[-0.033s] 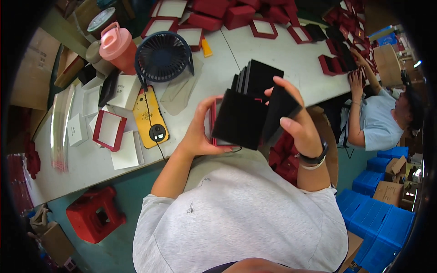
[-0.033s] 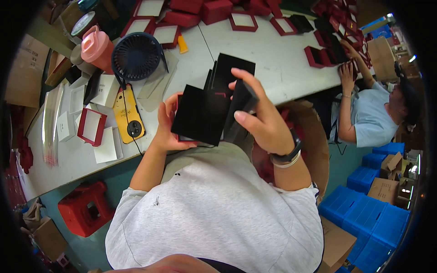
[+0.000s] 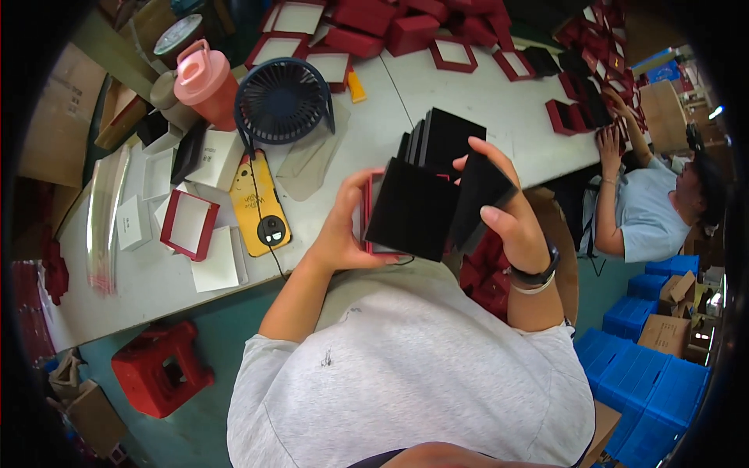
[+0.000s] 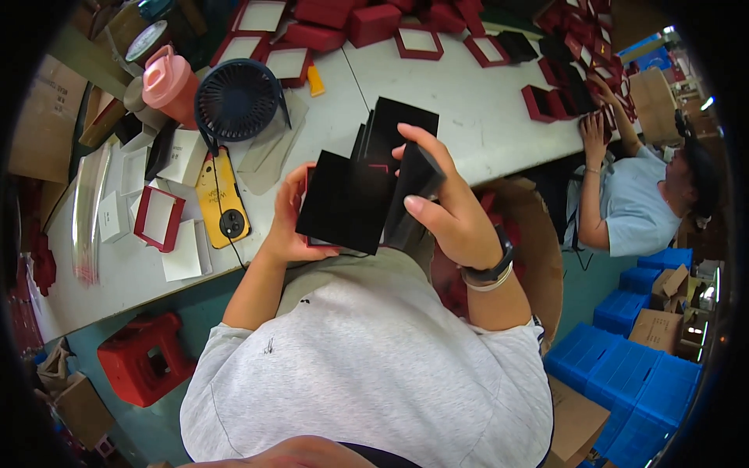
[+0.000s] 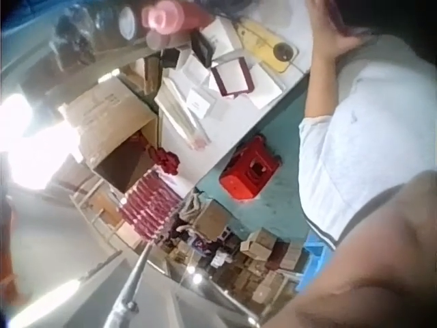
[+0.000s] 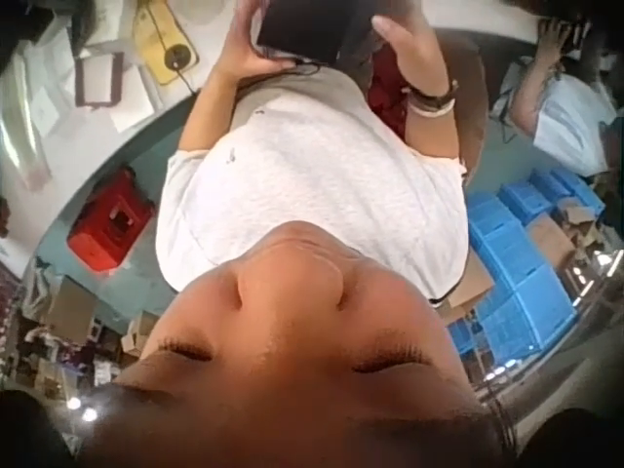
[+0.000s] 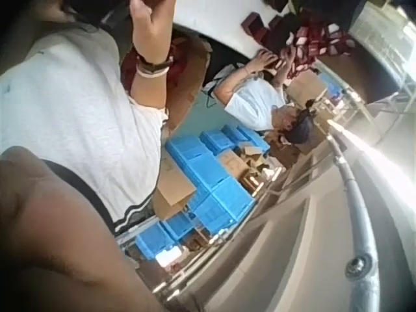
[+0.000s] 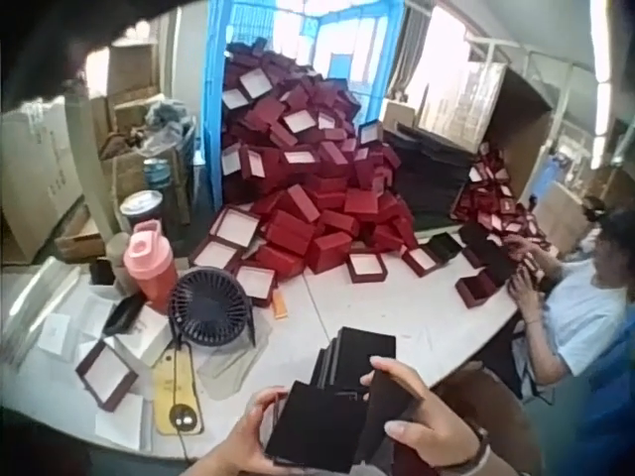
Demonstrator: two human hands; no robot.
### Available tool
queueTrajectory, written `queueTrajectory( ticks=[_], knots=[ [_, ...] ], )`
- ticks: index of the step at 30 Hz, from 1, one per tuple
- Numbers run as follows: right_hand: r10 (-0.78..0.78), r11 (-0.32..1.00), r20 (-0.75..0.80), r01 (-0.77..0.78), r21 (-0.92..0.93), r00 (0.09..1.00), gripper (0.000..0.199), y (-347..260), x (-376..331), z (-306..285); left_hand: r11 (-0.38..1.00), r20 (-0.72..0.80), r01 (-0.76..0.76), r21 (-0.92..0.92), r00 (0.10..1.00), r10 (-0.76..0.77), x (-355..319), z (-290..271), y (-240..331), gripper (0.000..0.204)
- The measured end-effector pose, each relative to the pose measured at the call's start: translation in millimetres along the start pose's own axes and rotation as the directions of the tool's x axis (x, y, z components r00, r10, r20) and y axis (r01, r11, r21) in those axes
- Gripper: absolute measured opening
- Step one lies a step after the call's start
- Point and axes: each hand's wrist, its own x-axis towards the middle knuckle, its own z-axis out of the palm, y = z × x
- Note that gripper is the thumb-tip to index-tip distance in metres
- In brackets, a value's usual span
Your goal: Assembling small jewelry boxes by placing black inserts into red boxes and stacking them on a workbench.
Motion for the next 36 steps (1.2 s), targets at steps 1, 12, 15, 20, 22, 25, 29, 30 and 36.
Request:
queueTrajectory(
  ticks=[1,12,15,20,22,25,29,30,36],
  knots=[
    [-0.012,0.999,0.000,0.012,0.038,1.000,0.075,1,0,-1,0.998,0.024,0.067,-0.010,0.998,-0.067,2,-2,5,0.102],
    [-0.436,0.750,-0.255,0.505,0.427,0.863,0.055,27,4,9,0.994,-0.003,-0.108,-0.004,0.994,0.108,4,-3,-3,0.076],
    [-0.453,0.702,-0.394,0.593,0.396,0.800,0.053,25,-6,-13,0.992,0.019,-0.126,0.021,0.992,0.126,4,-3,-5,0.077],
    [-0.453,0.655,-0.156,0.447,0.610,0.878,0.050,20,-6,-13,0.993,0.014,-0.118,-0.010,0.993,0.118,4,0,-6,0.098],
    [-0.470,0.643,-0.148,0.453,0.618,0.870,0.048,28,-3,-3,0.992,0.011,-0.127,-0.019,0.992,0.127,4,-1,-6,0.106],
    [-0.550,0.614,-0.336,0.643,0.457,0.765,0.048,35,2,15,0.989,0.070,-0.136,0.060,0.989,0.132,4,-3,-5,0.121],
    [-0.532,0.559,-0.407,0.669,0.491,0.743,0.050,34,6,26,0.994,-0.003,-0.099,-0.045,0.995,0.099,2,1,-5,0.117],
    [-0.560,0.572,-0.371,0.670,0.474,0.741,0.047,35,8,28,0.994,0.007,-0.108,-0.028,0.994,0.108,3,0,-5,0.118],
    [-0.738,0.672,-0.152,0.736,-0.082,0.657,0.047,57,7,38,0.991,0.036,-0.137,0.008,0.990,0.136,6,-1,0,0.095]
  ],
)
